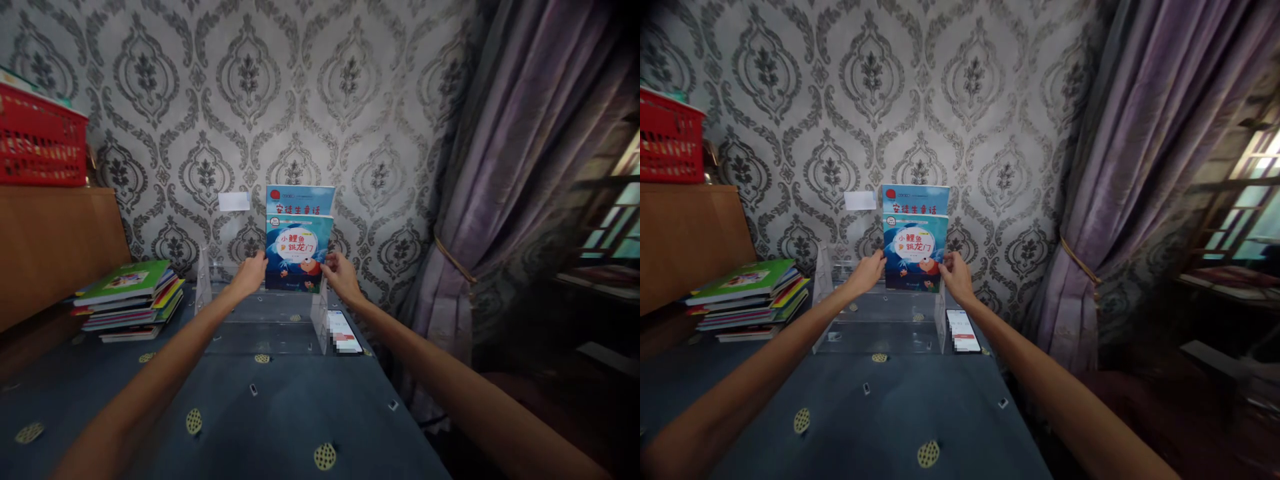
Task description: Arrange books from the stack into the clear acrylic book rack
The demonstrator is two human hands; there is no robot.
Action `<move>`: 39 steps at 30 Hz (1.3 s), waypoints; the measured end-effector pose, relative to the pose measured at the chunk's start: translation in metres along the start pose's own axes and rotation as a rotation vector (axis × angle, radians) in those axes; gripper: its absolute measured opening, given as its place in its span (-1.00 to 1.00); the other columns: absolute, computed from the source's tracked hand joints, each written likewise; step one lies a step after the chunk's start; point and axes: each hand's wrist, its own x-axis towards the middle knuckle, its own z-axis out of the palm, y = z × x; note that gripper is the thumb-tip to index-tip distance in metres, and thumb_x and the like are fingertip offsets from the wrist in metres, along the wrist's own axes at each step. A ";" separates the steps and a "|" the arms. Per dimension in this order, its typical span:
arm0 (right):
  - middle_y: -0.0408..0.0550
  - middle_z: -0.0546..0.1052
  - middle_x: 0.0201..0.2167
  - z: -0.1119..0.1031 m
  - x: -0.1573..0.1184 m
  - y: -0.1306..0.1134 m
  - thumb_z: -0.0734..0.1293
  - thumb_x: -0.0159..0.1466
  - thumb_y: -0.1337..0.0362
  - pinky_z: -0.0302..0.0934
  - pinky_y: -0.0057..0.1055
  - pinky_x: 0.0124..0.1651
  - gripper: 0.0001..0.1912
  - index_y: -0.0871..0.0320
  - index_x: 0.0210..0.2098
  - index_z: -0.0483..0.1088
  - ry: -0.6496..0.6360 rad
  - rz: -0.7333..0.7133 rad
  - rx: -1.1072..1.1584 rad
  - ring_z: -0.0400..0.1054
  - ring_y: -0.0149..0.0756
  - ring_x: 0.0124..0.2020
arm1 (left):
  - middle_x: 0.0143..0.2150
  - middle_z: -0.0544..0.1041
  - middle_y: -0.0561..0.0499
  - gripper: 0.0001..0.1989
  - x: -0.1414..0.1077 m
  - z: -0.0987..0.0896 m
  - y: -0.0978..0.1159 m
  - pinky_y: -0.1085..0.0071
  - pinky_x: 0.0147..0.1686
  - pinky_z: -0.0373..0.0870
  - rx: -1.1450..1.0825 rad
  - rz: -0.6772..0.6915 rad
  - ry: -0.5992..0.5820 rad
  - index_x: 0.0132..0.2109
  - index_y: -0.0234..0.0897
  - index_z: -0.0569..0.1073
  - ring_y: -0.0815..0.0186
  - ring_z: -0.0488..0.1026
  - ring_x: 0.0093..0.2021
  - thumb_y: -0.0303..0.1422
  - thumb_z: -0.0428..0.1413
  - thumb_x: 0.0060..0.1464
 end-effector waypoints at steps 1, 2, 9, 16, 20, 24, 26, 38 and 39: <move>-0.11 0.48 -0.46 0.000 -0.001 0.000 0.29 0.13 0.16 0.26 -0.25 -0.22 -0.76 0.11 -0.23 0.32 0.001 0.001 0.003 0.37 -0.18 -0.39 | -0.20 0.62 -0.25 -0.75 -0.001 -0.001 0.001 0.28 -0.16 0.39 0.008 -0.003 -0.001 0.04 -0.29 0.34 0.03 0.61 -0.12 -0.33 -0.17 0.41; -0.11 0.48 -0.46 0.000 -0.001 0.001 0.29 0.14 0.16 0.26 -0.25 -0.22 -0.76 0.11 -0.22 0.32 0.003 0.002 0.007 0.37 -0.18 -0.39 | -0.19 0.61 -0.25 -0.75 -0.002 -0.002 0.002 0.27 -0.15 0.39 0.015 -0.005 -0.001 0.04 -0.29 0.34 0.02 0.60 -0.11 -0.34 -0.17 0.41; -0.09 0.48 -0.45 -0.004 -0.009 0.001 0.28 0.19 0.10 0.30 -0.27 -0.30 -0.71 0.13 -0.17 0.35 -0.018 0.022 0.047 0.40 -0.17 -0.41 | -0.14 0.61 -0.31 -0.72 -0.014 -0.012 0.013 0.22 -0.14 0.41 0.072 -0.014 -0.006 0.07 -0.32 0.30 -0.04 0.59 -0.07 -0.29 -0.19 0.42; -0.11 0.48 -0.48 -0.006 -0.018 -0.003 0.25 0.23 0.09 0.32 -0.33 -0.41 -0.75 0.12 -0.22 0.36 -0.052 0.066 0.094 0.40 -0.24 -0.50 | -0.15 0.60 -0.32 -0.67 -0.025 -0.018 0.018 0.21 -0.13 0.39 0.097 -0.019 -0.024 0.09 -0.36 0.28 -0.05 0.59 -0.08 -0.25 -0.24 0.43; -0.10 0.48 -0.47 -0.008 -0.022 -0.008 0.23 0.23 0.08 0.31 -0.35 -0.42 -0.75 0.11 -0.24 0.35 -0.059 0.087 0.125 0.39 -0.26 -0.50 | -0.14 0.60 -0.29 -0.66 -0.028 -0.017 0.016 0.24 -0.12 0.37 0.077 0.000 -0.027 0.12 -0.37 0.27 -0.01 0.59 -0.09 -0.26 -0.24 0.43; -0.08 0.48 -0.48 -0.010 -0.027 -0.011 0.28 0.18 0.06 0.29 -0.34 -0.48 -0.72 0.11 -0.22 0.37 -0.073 0.103 0.182 0.38 -0.23 -0.51 | -0.13 0.61 -0.25 -0.66 -0.031 -0.016 0.017 0.29 -0.13 0.37 0.063 0.014 -0.026 0.16 -0.35 0.27 0.04 0.58 -0.09 -0.29 -0.24 0.44; -0.08 0.47 -0.49 -0.009 -0.032 -0.012 0.31 0.15 0.06 0.26 -0.32 -0.52 -0.67 0.11 -0.17 0.40 -0.052 0.127 0.204 0.38 -0.19 -0.52 | -0.09 0.60 -0.23 -0.66 -0.034 -0.017 0.016 0.31 -0.12 0.37 0.056 0.029 -0.018 0.17 -0.33 0.28 0.07 0.56 -0.06 -0.29 -0.22 0.43; -0.03 0.53 -0.46 0.007 -0.165 -0.060 0.28 0.27 -0.07 0.34 -0.31 -0.43 -0.61 0.07 -0.14 0.52 -0.373 0.093 0.202 0.43 -0.18 -0.46 | 0.35 0.23 -0.39 -0.55 -0.114 -0.058 -0.139 0.07 0.38 -0.04 0.165 -0.158 0.338 0.26 -0.45 0.21 0.00 0.10 0.40 -0.39 -0.10 0.29; -0.03 0.54 -0.46 0.013 -0.177 -0.066 0.25 0.30 -0.07 0.34 -0.31 -0.42 -0.60 0.06 -0.13 0.53 -0.439 0.092 0.195 0.43 -0.18 -0.46 | 0.39 0.17 -0.37 -0.51 -0.119 -0.063 -0.160 0.07 0.38 -0.04 0.246 -0.241 0.354 0.29 -0.43 0.19 -0.01 0.05 0.42 -0.33 -0.05 0.27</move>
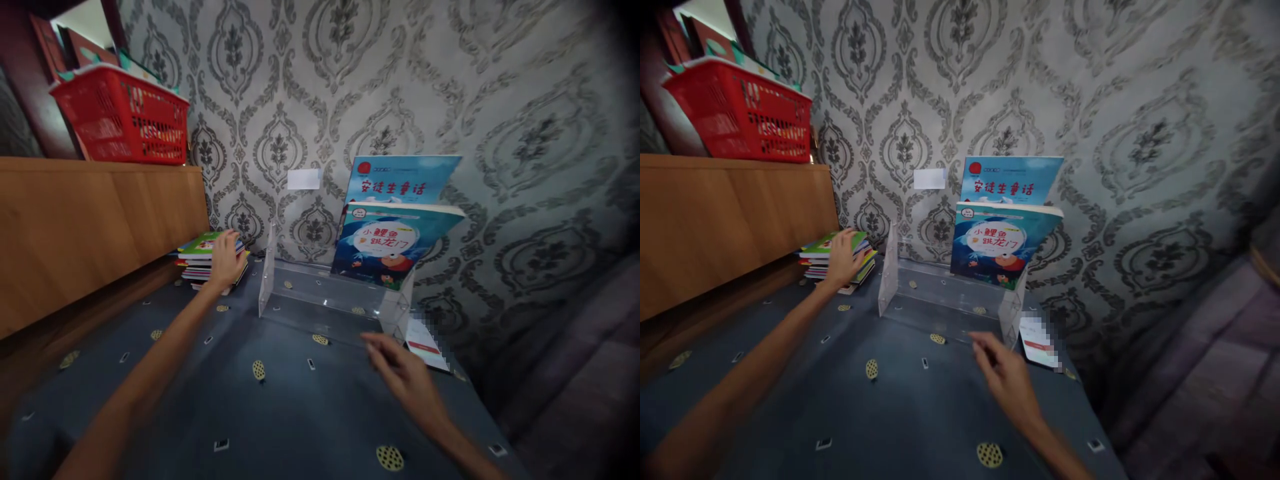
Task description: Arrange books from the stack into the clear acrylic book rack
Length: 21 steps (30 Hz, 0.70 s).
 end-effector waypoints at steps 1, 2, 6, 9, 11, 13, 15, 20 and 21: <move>-0.02 0.57 -0.41 0.012 -0.007 -0.003 0.23 0.32 -0.06 0.36 -0.30 -0.38 -0.60 0.05 -0.12 0.53 -0.069 0.010 -0.002 0.45 -0.17 -0.43 | 0.42 0.11 -0.38 -0.44 0.002 0.001 -0.021 0.02 0.38 -0.05 0.099 -0.053 -0.034 0.31 -0.43 0.17 -0.05 -0.02 0.45 -0.27 0.01 0.24; 0.01 0.60 -0.33 0.025 -0.013 -0.005 0.21 0.33 -0.05 0.38 -0.27 -0.32 -0.60 0.05 -0.12 0.54 -0.115 0.016 0.004 0.48 -0.15 -0.38 | 0.45 0.07 -0.40 -0.36 0.004 0.002 -0.039 -0.07 0.37 -0.08 0.189 -0.091 -0.108 0.33 -0.44 0.15 -0.11 -0.08 0.47 -0.22 0.07 0.21; 0.05 0.64 -0.16 0.071 -0.026 -0.006 0.20 0.35 -0.02 0.38 -0.13 -0.03 -0.59 0.02 -0.10 0.58 -0.292 0.023 0.022 0.53 -0.04 -0.15 | 0.42 0.17 -0.40 -0.31 0.011 0.011 -0.083 -0.28 0.29 -0.05 0.360 -0.077 -0.346 0.36 -0.34 0.17 -0.20 0.03 0.43 -0.12 0.11 0.20; 0.07 0.64 -0.09 0.095 -0.032 -0.001 0.19 0.35 -0.07 0.32 -0.08 0.10 -0.55 0.00 -0.07 0.59 -0.331 0.048 0.053 0.49 0.03 -0.01 | 0.32 0.35 -0.34 -0.42 0.016 0.015 -0.093 -0.21 0.25 0.08 0.374 -0.054 -0.365 0.31 -0.23 0.25 -0.15 0.24 0.33 -0.12 0.10 0.23; 0.07 0.64 -0.10 0.104 -0.035 0.003 0.19 0.34 -0.09 0.31 -0.08 0.10 -0.53 0.00 -0.06 0.60 -0.347 0.061 0.068 0.49 0.03 -0.02 | 0.28 0.41 -0.30 -0.47 0.018 0.014 -0.095 -0.10 0.23 0.16 0.388 -0.034 -0.373 0.29 -0.21 0.28 -0.11 0.29 0.29 -0.13 0.08 0.26; 0.07 0.65 -0.21 0.108 -0.036 0.005 0.18 0.34 -0.10 0.34 -0.10 0.03 -0.52 0.02 -0.08 0.60 -0.370 0.085 0.083 0.52 -0.01 -0.14 | 0.25 0.43 -0.27 -0.52 0.019 0.011 -0.096 0.01 0.20 0.22 0.400 -0.011 -0.381 0.28 -0.19 0.30 -0.06 0.34 0.26 -0.16 0.05 0.29; 0.05 0.63 -0.33 0.110 -0.035 0.005 0.17 0.34 -0.10 0.37 -0.14 -0.07 -0.49 0.07 -0.08 0.59 -0.373 0.117 0.106 0.51 -0.05 -0.26 | 0.25 0.44 -0.27 -0.55 0.017 0.006 -0.096 0.08 0.17 0.27 0.413 0.014 -0.389 0.28 -0.21 0.31 -0.03 0.39 0.22 -0.22 0.03 0.30; 0.01 0.59 -0.43 0.109 -0.033 0.002 0.18 0.32 -0.09 0.37 -0.22 -0.19 -0.50 0.09 -0.12 0.60 -0.356 0.104 0.153 0.48 -0.11 -0.35 | 0.14 0.50 -0.34 -0.61 0.005 -0.007 -0.088 0.15 0.11 0.33 0.452 0.057 -0.403 0.22 -0.33 0.36 0.01 0.48 0.12 -0.45 -0.11 0.32; 0.01 0.59 -0.43 0.109 -0.033 0.002 0.18 0.32 -0.08 0.36 -0.22 -0.21 -0.51 0.09 -0.12 0.59 -0.361 0.093 0.160 0.48 -0.12 -0.37 | 0.11 0.51 -0.35 -0.61 0.002 -0.011 -0.086 0.14 0.10 0.35 0.463 0.060 -0.405 0.19 -0.36 0.37 0.01 0.49 0.10 -0.50 -0.14 0.30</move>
